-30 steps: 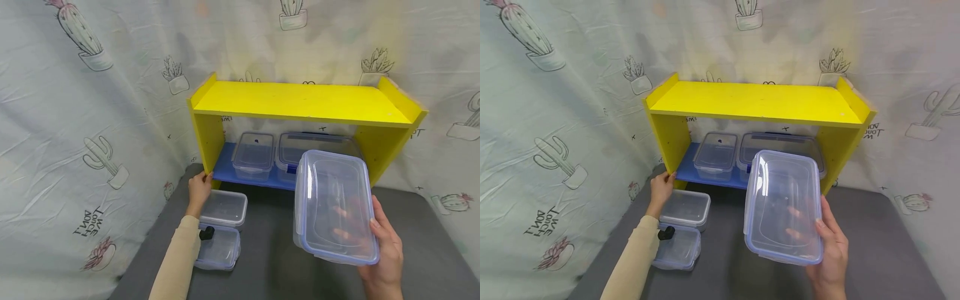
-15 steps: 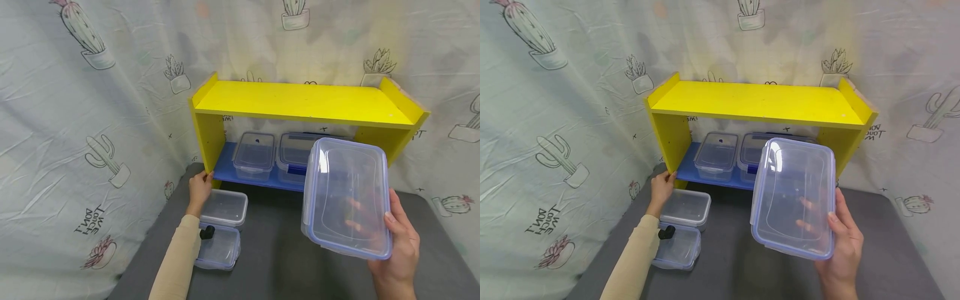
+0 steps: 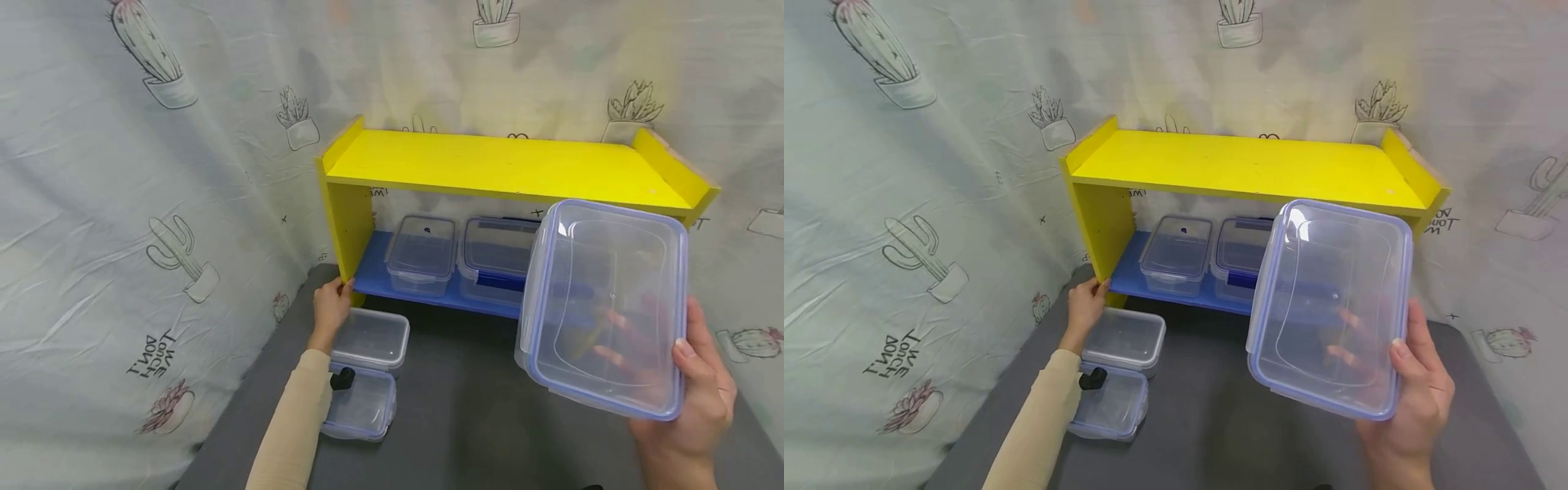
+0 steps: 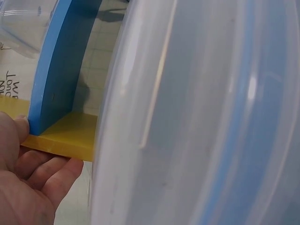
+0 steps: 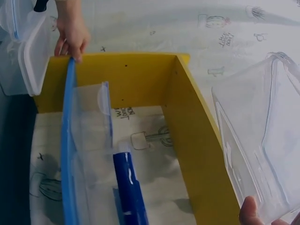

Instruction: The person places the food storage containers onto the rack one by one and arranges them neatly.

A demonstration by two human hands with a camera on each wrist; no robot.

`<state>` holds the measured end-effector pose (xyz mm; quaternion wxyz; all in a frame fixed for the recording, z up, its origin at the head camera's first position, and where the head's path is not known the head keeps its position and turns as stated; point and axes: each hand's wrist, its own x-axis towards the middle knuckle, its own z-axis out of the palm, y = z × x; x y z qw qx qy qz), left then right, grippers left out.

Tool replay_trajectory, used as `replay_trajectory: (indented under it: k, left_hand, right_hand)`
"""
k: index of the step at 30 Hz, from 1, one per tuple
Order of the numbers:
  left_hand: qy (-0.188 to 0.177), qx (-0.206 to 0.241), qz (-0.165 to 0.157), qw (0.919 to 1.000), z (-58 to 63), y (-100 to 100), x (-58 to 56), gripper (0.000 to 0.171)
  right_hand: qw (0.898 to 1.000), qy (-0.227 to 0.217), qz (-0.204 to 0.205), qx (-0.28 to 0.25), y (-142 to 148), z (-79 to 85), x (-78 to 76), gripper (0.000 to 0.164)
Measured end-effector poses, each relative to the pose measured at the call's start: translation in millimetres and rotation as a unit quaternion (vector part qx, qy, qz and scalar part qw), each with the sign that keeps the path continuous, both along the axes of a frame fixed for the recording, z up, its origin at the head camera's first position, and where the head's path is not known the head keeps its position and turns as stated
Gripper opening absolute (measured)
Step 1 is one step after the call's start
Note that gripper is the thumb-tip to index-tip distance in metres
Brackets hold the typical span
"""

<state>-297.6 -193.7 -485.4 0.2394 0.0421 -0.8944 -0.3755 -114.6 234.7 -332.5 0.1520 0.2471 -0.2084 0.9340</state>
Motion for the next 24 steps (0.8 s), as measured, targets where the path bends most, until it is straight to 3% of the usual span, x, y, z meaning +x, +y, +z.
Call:
replay_trajectory:
  k: [1,4,10,14,18,22,24]
  left_hand:
    - [0.0,0.002,-0.005,1.0,0.1,0.9,-0.4,0.032]
    - [-0.005,0.004,-0.012,0.9999,0.0,3.1,-1.5,0.034]
    - [-0.01,0.005,0.004,0.9999,-0.4,1.6,0.4,0.033]
    - [-0.004,0.003,0.004,1.0,1.4,0.1,1.6,0.033]
    - [0.002,0.005,0.004,1.0,2.6,-0.5,2.1,0.032]
    - [-0.003,0.004,0.001,1.0,1.8,-0.4,2.1,0.032]
    - [-0.008,0.003,0.001,1.0,1.0,-0.2,1.9,0.032]
  right_hand:
    - [1.0,0.008,0.017,-0.015,2.1,1.8,-0.8,0.061]
    - [1.0,0.002,-0.002,0.001,5.8,8.8,-3.1,0.058]
    - [0.988,-0.048,-0.113,0.092,2.4,22.7,-7.0,0.051]
    - [0.983,-0.054,-0.14,0.107,1.2,30.8,-11.1,0.05]
    - [0.987,-0.035,-0.126,0.091,4.7,35.2,-17.8,0.051]
    - [0.997,-0.018,-0.069,0.028,11.6,36.0,-23.6,0.055]
    - [0.992,-0.014,-0.101,0.069,11.7,37.8,-24.5,0.053]
